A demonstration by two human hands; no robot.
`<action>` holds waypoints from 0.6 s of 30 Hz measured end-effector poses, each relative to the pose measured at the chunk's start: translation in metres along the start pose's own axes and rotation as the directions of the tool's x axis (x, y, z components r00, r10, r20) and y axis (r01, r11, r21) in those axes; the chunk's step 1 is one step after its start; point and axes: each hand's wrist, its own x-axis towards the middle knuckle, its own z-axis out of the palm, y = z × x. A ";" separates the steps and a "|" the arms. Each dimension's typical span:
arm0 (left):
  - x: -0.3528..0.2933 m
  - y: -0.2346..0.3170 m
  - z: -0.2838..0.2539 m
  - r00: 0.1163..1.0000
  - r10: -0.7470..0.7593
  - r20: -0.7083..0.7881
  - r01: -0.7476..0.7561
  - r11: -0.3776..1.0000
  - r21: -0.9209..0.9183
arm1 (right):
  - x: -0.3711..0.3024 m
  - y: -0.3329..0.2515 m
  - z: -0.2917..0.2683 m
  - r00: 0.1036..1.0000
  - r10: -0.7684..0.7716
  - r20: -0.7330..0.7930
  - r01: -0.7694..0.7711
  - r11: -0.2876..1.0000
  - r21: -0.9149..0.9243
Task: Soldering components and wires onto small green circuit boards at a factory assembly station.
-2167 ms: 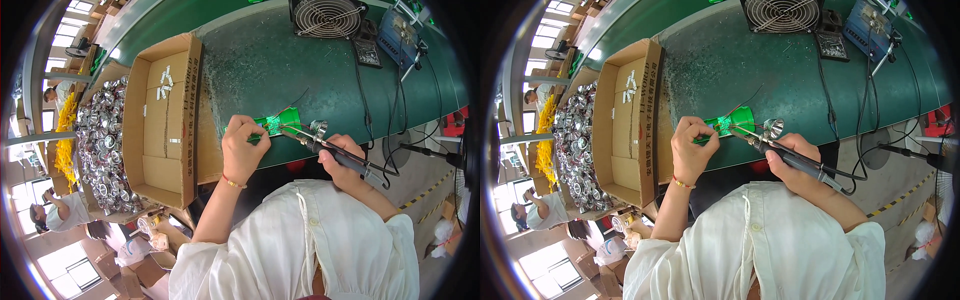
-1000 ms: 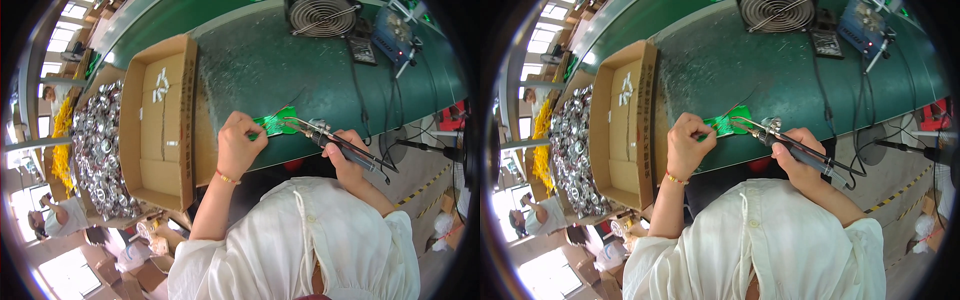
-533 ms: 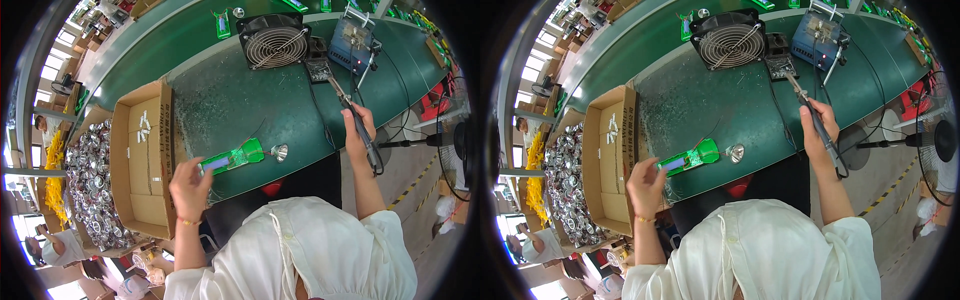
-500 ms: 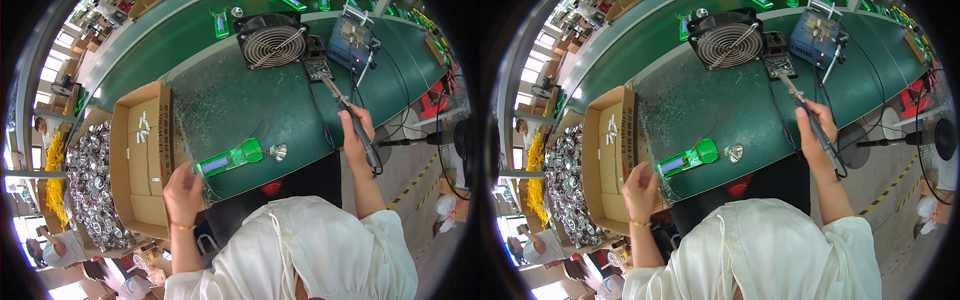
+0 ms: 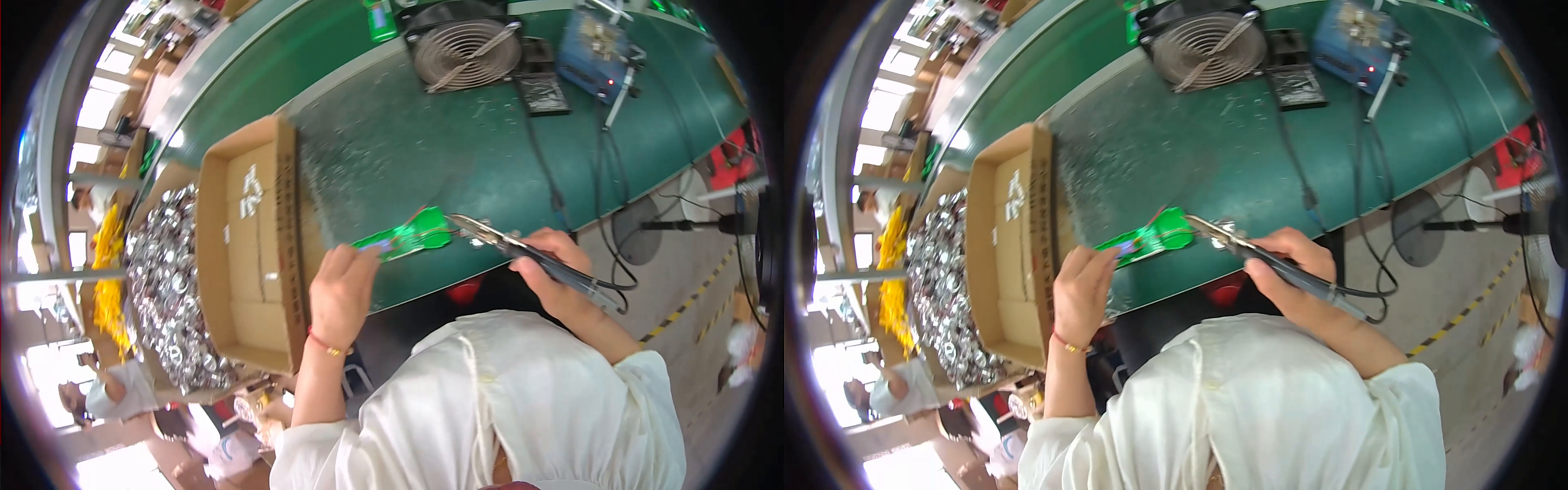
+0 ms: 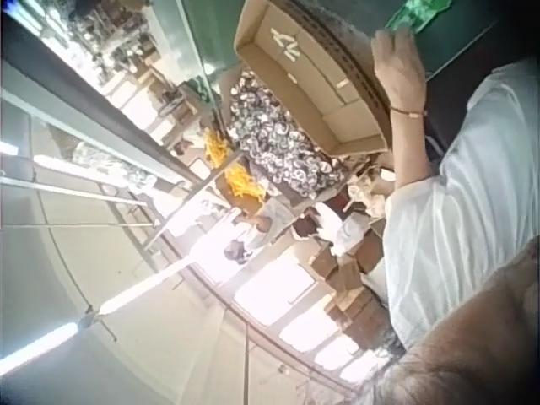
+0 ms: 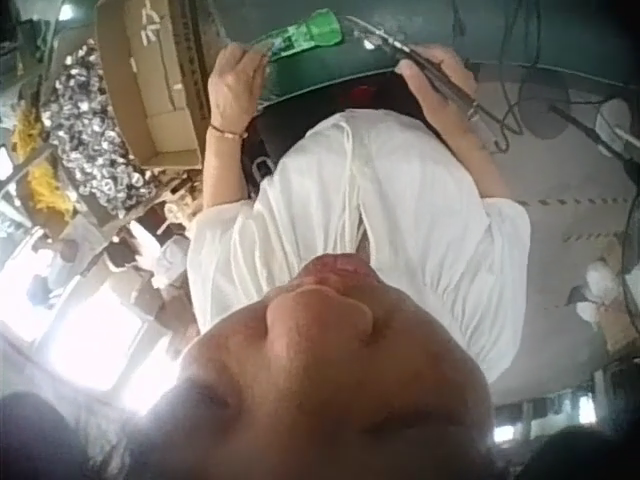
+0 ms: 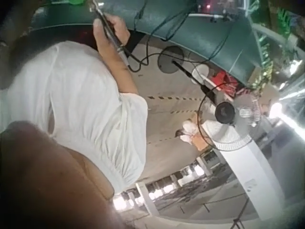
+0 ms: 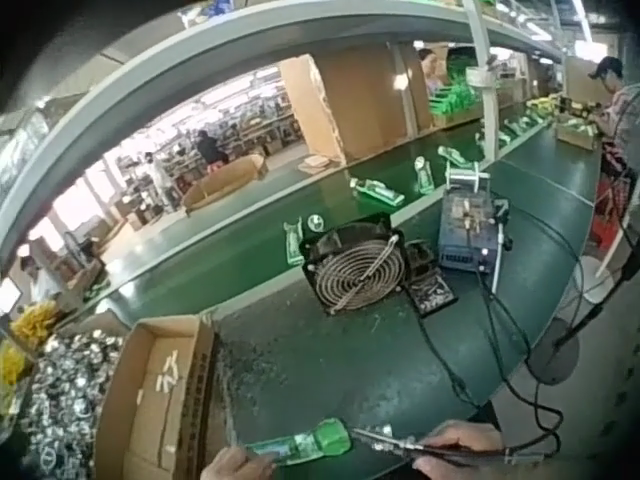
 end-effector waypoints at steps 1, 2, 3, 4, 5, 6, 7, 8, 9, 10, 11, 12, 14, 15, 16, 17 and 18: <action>0.002 0.004 -0.003 0.999 0.019 0.041 -0.021 0.999 0.045 | -0.004 0.003 0.002 1.000 0.018 0.004 -0.018 0.998 0.055; 0.002 0.004 -0.005 0.996 -0.005 0.088 -0.006 0.992 0.123 | -0.003 0.004 0.005 1.000 0.014 0.019 -0.016 0.997 0.071; 0.004 0.005 -0.007 0.996 -0.022 0.088 0.010 0.991 0.133 | -0.003 0.003 0.006 0.999 -0.025 0.042 0.022 0.997 0.072; 0.008 0.005 -0.009 0.997 0.054 0.048 -0.060 0.989 0.135 | -0.002 0.003 0.008 0.996 -0.064 0.061 0.060 0.996 0.069; 0.012 0.003 -0.009 0.991 0.132 0.007 -0.132 0.982 0.137 | -0.002 0.000 0.018 0.999 0.026 -0.033 -0.019 0.982 0.187; 0.012 -0.003 -0.004 0.989 0.138 -0.049 -0.136 0.990 0.047 | -0.001 0.000 0.022 0.999 0.025 -0.023 -0.020 0.982 0.190; 0.010 -0.006 -0.001 0.990 0.129 -0.051 -0.127 0.991 0.049 | -0.001 0.000 0.024 1.000 0.023 0.014 -0.025 0.986 0.167; 0.009 -0.007 0.003 0.998 0.036 -0.056 -0.039 0.997 -0.060 | 0.000 0.000 0.026 0.999 0.022 0.050 -0.029 0.989 0.143; 0.008 -0.009 0.007 0.998 -0.050 -0.048 0.042 0.985 -0.169 | 0.002 0.000 0.029 0.998 -0.037 0.053 0.031 0.993 0.112; 0.008 -0.006 0.012 0.980 -0.193 -0.051 0.168 0.935 -0.313 | 0.002 0.001 0.032 0.998 -0.035 0.055 0.029 0.993 0.112; 0.007 -0.009 0.015 0.979 -0.197 -0.049 0.172 0.934 -0.314 | 0.002 0.003 0.034 0.999 -0.032 0.035 0.027 0.993 0.117; 0.005 -0.013 0.019 0.986 -0.146 -0.076 0.118 0.949 -0.294 | 0.001 0.004 0.036 1.000 -0.027 0.014 0.025 0.992 0.122; 0.004 -0.014 0.023 0.990 -0.098 -0.099 0.067 0.960 -0.273 | 0.002 0.002 0.038 1.000 -0.015 0.022 0.012 0.994 0.111; 0.005 -0.011 0.025 0.987 -0.096 -0.131 0.059 0.963 -0.263 | 0.004 0.002 0.038 1.000 -0.008 0.029 0.005 0.995 0.099; 0.006 -0.009 0.027 0.982 -0.094 -0.162 0.051 0.966 -0.253 | 0.005 0.002 0.038 1.000 -0.005 0.031 0.002 0.995 0.098; 0.005 -0.009 0.030 0.982 -0.096 -0.160 0.053 0.966 -0.255 | 0.006 0.002 0.037 0.999 0.009 0.035 -0.012 0.997 0.074; 0.003 -0.009 0.033 0.982 -0.095 -0.166 0.054 0.969 -0.239 | 0.007 0.002 0.037 0.999 0.024 0.041 -0.026 0.998 0.052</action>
